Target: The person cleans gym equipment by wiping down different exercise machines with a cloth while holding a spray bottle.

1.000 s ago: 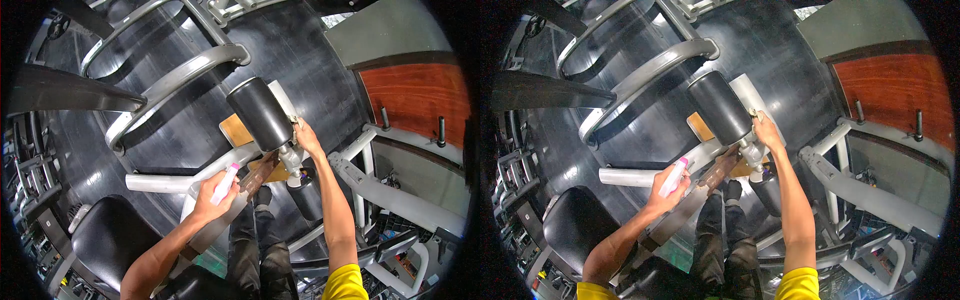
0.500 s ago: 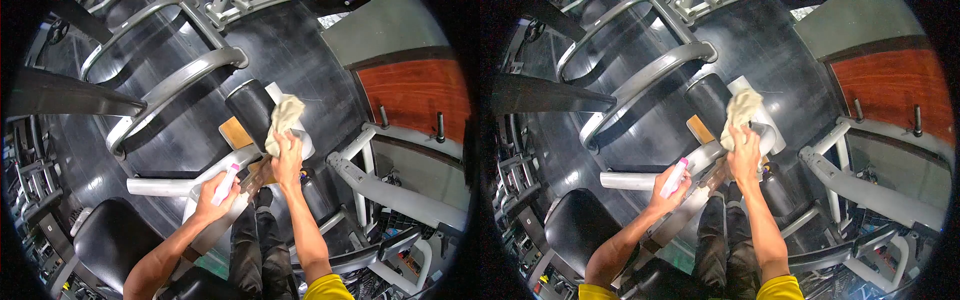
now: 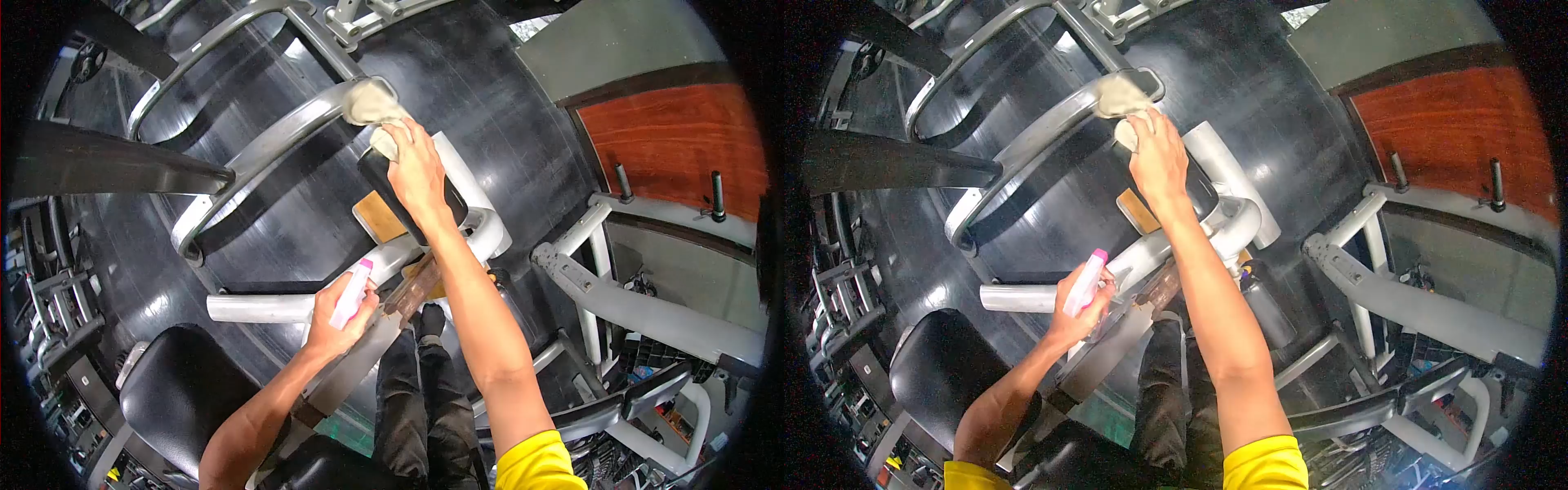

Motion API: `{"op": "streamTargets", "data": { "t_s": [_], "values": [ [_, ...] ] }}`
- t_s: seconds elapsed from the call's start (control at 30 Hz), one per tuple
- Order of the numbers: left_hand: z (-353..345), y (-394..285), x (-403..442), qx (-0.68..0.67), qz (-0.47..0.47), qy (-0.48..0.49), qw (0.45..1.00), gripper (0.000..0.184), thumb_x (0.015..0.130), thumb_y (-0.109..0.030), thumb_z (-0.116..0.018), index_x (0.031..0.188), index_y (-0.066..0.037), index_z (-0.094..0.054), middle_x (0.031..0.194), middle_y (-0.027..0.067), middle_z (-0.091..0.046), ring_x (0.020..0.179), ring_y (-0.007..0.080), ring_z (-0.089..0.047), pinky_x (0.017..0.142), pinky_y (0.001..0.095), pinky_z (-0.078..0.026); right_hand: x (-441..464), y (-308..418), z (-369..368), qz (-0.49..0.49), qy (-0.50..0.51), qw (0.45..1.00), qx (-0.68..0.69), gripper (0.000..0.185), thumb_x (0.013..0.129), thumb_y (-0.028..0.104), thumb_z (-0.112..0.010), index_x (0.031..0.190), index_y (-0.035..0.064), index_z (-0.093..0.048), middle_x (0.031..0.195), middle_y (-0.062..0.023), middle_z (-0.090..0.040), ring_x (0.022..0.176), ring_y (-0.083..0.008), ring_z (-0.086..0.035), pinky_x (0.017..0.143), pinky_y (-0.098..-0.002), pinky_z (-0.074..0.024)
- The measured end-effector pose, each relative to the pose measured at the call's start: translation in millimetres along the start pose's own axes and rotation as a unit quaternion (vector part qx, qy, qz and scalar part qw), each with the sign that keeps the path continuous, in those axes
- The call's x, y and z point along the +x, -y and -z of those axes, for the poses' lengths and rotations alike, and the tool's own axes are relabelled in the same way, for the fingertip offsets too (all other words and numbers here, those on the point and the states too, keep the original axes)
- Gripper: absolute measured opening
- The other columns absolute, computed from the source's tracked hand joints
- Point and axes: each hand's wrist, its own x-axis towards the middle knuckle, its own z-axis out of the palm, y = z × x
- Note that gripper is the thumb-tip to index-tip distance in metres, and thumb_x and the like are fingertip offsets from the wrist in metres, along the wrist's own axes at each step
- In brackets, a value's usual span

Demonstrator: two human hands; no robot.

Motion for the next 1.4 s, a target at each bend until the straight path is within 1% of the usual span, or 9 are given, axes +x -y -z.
{"op": "streamTargets", "data": {
  "t_s": [0.37, 0.5, 0.57, 0.63, 0.77, 0.97, 1.2, 1.3, 1.4],
  "values": [
    [-0.1, -0.3, -2.1, 0.009, 0.009, 0.004, 1.0, 0.011, 0.079, -0.003, -0.064, 0.089, -0.002, -0.06, 0.069, 0.0028, -0.06, 0.058, 0.007, -0.052, 0.053, 0.0234, -0.042, -103.2, -62.4, 89.4, -0.125, 0.135, 0.983, -0.02, 0.06, 0.067, -0.011, -0.05, 0.121, 0.0153, -0.053, 0.127, -0.0205, -0.045, 0.108, -0.0412, -0.052, 0.091, -0.0439, -0.0454],
    [1.8, -3.7, -0.4, -0.007, 0.008, 0.0, 1.0, 0.01, 0.079, -0.003, -0.064, 0.089, -0.002, -0.06, 0.068, 0.004, -0.061, 0.06, 0.0078, -0.056, 0.055, 0.0245, -0.044, -81.6, -116.7, 92.8, -0.16, 0.242, 0.955, -0.064, 0.038, 0.077, 0.003, -0.052, 0.114, 0.0079, -0.058, 0.091, -0.0217, -0.064, 0.089, -0.0379, -0.063, 0.082, -0.0413, -0.0482],
    [2.3, -4.4, -0.3, -0.009, 0.009, -0.001, 1.0, 0.01, 0.079, -0.003, -0.064, 0.089, -0.002, -0.06, 0.068, 0.0044, -0.061, 0.061, 0.0081, -0.057, 0.055, 0.0248, -0.045, -58.9, -134.0, 79.7, -0.322, 0.227, 0.919, -0.001, 0.031, 0.087, 0.019, -0.05, 0.115, 0.0091, -0.058, 0.083, -0.013, -0.068, 0.075, -0.0268, -0.066, 0.067, -0.0362, -0.0508],
    [1.7, -5.5, 0.3, 0.004, 0.01, 0.003, 1.0, 0.01, 0.079, -0.003, -0.064, 0.089, -0.002, -0.06, 0.068, 0.005, -0.061, 0.06, 0.0085, -0.057, 0.055, 0.0248, -0.045, -47.7, -149.7, 49.4, -0.426, 0.144, 0.842, 0.298, 0.035, 0.088, 0.025, -0.05, 0.118, 0.0083, -0.058, 0.098, -0.0148, -0.065, 0.086, -0.03, -0.062, 0.077, -0.0372, -0.0477],
    [1.1, 2.0, 0.6, 0.0, 0.001, 0.002, 1.0, 0.011, 0.08, -0.004, -0.064, 0.089, -0.002, -0.06, 0.069, 0.0054, -0.061, 0.06, 0.0085, -0.057, 0.055, 0.0247, -0.045, -47.0, -142.1, -2.4, -0.487, 0.183, 0.774, 0.361, 0.04, 0.09, 0.031, -0.047, 0.115, 0.0027, -0.058, 0.102, -0.0107, -0.061, 0.094, -0.0205, -0.053, 0.086, -0.0344, -0.0399],
    [1.0, -0.5, -1.5, 0.01, 0.029, 0.012, 0.999, 0.011, 0.079, -0.002, -0.064, 0.09, -0.001, -0.06, 0.07, 0.0048, -0.062, 0.061, 0.0084, -0.058, 0.056, 0.0245, -0.046, -71.1, -62.2, 29.1, -0.173, -0.047, 0.978, 0.103, 0.037, 0.078, 0.009, -0.053, 0.115, 0.008, -0.057, 0.104, -0.018, -0.053, 0.103, -0.0326, -0.052, 0.092, -0.0382, -0.0398],
    [1.6, -6.7, 1.1, -0.003, 0.005, -0.003, 1.0, 0.01, 0.08, -0.002, -0.063, 0.089, -0.001, -0.059, 0.07, 0.0047, -0.062, 0.061, 0.009, -0.059, 0.055, 0.0241, -0.046, -103.4, -15.0, 28.9, -0.065, -0.035, 0.997, 0.0, 0.059, 0.063, -0.01, -0.05, 0.118, 0.0106, -0.057, 0.11, -0.0193, -0.05, 0.113, -0.0369, -0.045, 0.099, -0.0433, -0.0337],
    [1.6, -9.7, 1.2, 0.004, -0.01, -0.002, 1.0, 0.01, 0.08, -0.002, -0.063, 0.089, -0.001, -0.059, 0.07, 0.0047, -0.061, 0.061, 0.0092, -0.059, 0.055, 0.0242, -0.046, -74.7, -1.9, 42.1, -0.178, -0.059, 0.976, 0.107, 0.06, 0.061, -0.01, -0.049, 0.117, 0.0103, -0.059, 0.116, -0.0172, -0.051, 0.115, -0.0358, -0.045, 0.099, -0.0429, -0.0349],
    [3.6, -10.3, 1.3, 0.001, -0.001, -0.003, 1.0, 0.011, 0.08, -0.002, -0.063, 0.09, -0.001, -0.059, 0.071, 0.0045, -0.062, 0.062, 0.0093, -0.059, 0.055, 0.0248, -0.046, -30.4, 13.1, 27.0, 0.007, -0.097, 0.994, 0.057, 0.058, 0.061, 0.0, -0.061, 0.116, 0.0179, -0.06, 0.12, -0.0132, -0.051, 0.115, -0.0343, -0.046, 0.098, -0.0437, -0.0354]
  ]
}}
